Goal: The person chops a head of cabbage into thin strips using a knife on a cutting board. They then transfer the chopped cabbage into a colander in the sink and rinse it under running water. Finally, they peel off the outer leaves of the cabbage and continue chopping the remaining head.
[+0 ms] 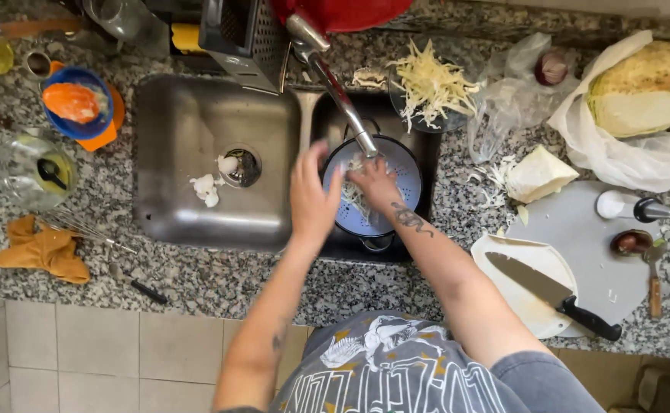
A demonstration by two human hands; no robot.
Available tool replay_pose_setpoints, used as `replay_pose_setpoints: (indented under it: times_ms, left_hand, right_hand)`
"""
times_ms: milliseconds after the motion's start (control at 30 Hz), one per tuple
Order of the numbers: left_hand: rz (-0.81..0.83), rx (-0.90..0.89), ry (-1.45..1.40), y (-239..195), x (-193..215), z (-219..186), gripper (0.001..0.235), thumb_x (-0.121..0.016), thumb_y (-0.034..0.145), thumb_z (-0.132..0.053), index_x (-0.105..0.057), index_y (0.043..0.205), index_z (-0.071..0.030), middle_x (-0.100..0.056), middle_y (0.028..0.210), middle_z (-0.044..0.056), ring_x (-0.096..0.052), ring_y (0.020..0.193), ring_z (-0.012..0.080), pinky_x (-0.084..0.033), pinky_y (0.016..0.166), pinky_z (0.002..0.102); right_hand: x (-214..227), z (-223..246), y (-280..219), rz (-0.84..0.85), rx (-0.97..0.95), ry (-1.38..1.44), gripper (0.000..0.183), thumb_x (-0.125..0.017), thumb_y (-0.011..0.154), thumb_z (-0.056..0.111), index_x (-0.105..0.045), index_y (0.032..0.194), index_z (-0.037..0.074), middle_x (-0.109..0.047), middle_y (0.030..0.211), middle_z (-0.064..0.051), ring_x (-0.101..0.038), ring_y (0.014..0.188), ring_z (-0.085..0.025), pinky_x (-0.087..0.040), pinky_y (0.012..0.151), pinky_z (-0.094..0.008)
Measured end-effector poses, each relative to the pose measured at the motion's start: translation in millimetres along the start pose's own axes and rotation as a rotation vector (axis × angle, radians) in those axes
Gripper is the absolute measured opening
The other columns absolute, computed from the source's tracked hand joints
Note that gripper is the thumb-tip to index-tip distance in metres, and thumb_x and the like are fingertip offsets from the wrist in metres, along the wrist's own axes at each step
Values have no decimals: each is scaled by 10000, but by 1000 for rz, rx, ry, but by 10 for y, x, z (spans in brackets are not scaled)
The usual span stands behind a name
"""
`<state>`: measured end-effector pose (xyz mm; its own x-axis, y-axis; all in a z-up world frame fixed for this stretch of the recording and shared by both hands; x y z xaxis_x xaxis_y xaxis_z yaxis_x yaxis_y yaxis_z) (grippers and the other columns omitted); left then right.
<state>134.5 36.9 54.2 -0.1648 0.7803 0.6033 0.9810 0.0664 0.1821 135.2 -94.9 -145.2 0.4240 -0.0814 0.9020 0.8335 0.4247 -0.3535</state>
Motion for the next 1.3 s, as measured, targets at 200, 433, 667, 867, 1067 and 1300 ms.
replay_pose_setpoints:
  times_ms: [200,433,667,867,1067,1300]
  left_hand:
    - [395,808,-317,-1155,-414,772,819,-649,857,-212,-112,1452,-48,-134,1426,287,-374,1262,447,-450,964,529]
    - [353,1137,-539,-1146,-1006,1393,695,-540,911,-245,-156,1457,-51,-274,1427,286,-470,1190,417,-578,728,440]
    - [450,986,-323,-1073,-770,1248,755,-596,864,-265,-181,1452,-38,-374,1385,275,-519,1167,363,-538,844,421]
    - [237,363,-39,-725,-281,473,598,-612,788,-21,-343,1320,36,-358,1303,267,-394,1223,443,-383,992,507]
    - [434,13,460,-511,-1191,880,731,-674,725,3,-351,1377,-70,-366,1374,166,-436,1214,344,-464,913,437]
    - [630,127,506,-436,-2016,1606,588,-713,668,-78,-459,1188,-182,-461,1036,110,-535,959,330,-566,610,443]
  right_hand:
    - [3,-112,401,-52,-2,8,449,-705,776,295,-481,1162,248,-538,1019,-99,-640,856,-348,-569,613,-494]
    - [47,-242,391,-267,-11,36,197,-472,918,387,-529,1044,246,-549,706,-32,-656,616,-317,-542,500,-464]
    - [540,24,134,-271,86,262,275,-576,858,78,-508,1114,154,-601,872,-148,-651,663,-397,-532,523,-488]
    - [508,93,-44,-109,100,285,551,-774,699,230,-518,1187,233,-551,1070,-139,-530,1000,-387,-463,767,-562]
    - [59,-136,-207,87,-227,120,975,-851,528,146,-347,1362,134,-272,1336,-230,-362,1170,-433,-488,737,-621]
    - [-336,-449,-27,-36,-278,333,557,-659,731,26,-427,1236,64,-516,1021,-240,-631,822,-463,-552,652,-550]
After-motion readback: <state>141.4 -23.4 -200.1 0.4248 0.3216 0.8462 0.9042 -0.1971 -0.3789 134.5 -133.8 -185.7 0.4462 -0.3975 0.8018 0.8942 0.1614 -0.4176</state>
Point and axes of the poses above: each hand's wrist, its own y-axis towards the middle knuckle, its own x-axis out of the back of the hand, z = x × y, the point moved 5 cm from there along y, towards the middle knuckle
